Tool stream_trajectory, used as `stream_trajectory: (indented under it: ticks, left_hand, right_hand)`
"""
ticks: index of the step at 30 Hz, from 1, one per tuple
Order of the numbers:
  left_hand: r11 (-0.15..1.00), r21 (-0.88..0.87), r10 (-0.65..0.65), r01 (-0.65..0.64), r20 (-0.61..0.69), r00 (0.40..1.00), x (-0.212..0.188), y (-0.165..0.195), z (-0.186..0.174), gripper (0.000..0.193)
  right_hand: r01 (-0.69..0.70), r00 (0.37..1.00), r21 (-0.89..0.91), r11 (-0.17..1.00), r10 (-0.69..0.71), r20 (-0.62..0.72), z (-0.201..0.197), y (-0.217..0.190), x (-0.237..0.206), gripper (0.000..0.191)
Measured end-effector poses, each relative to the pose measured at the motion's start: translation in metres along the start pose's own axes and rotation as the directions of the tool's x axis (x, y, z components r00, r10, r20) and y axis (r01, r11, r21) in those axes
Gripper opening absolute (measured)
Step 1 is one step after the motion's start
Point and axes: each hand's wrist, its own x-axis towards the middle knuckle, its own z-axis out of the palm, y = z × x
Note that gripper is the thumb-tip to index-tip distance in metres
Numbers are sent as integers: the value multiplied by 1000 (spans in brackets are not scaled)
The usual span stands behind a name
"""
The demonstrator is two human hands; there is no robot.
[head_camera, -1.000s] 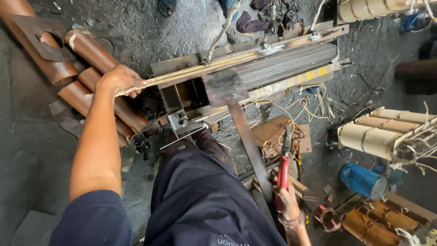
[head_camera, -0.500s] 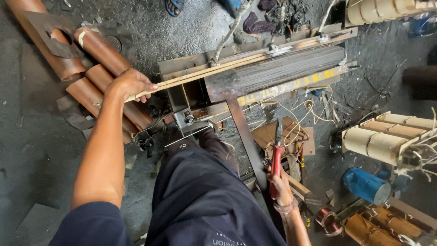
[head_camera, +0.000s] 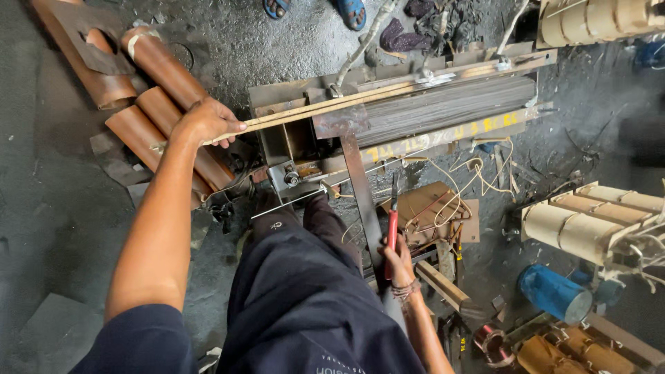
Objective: The person welds a metal rod to a metal frame using a welding torch and a wooden stick. They repeatedly position the rod, strike an arc, and weld the joint while holding the rod in place.
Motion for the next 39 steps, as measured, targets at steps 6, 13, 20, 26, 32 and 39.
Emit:
stream_trajectory:
  ticks: [6,13,20,26,32,39]
  left_hand:
    - [998,25,53,-51,-107,993,-3,-5,8,27]
    - [881,424,383,-211,-376,844,-40,17,14,27]
    - [663,362,746,-655,-395,537,-160,99,114,6]
    - [844,-222,505,-488,23,863,-196,157,279,66]
    - [616,-741,451,-268,51,891,-187,169,335,52]
    - [811,-385,481,-439,13,877,-208,120,316,60]
  right_hand:
    - [8,1000,-80,997,-10,-16,5,-3,-2,34]
    - [-12,1000,-109,994,12,-6,13,-17,-8,31]
    - [-71,997,-128,989,69,-23,4,-65,-28,42]
    - [48,956,57,997,-63,287,-39,-101,-64,61]
    - [17,915,-39,999,0,403,-56,-66,-69,52]
    - [-133,919,145,980,67,389,-37,-82,-52,65]
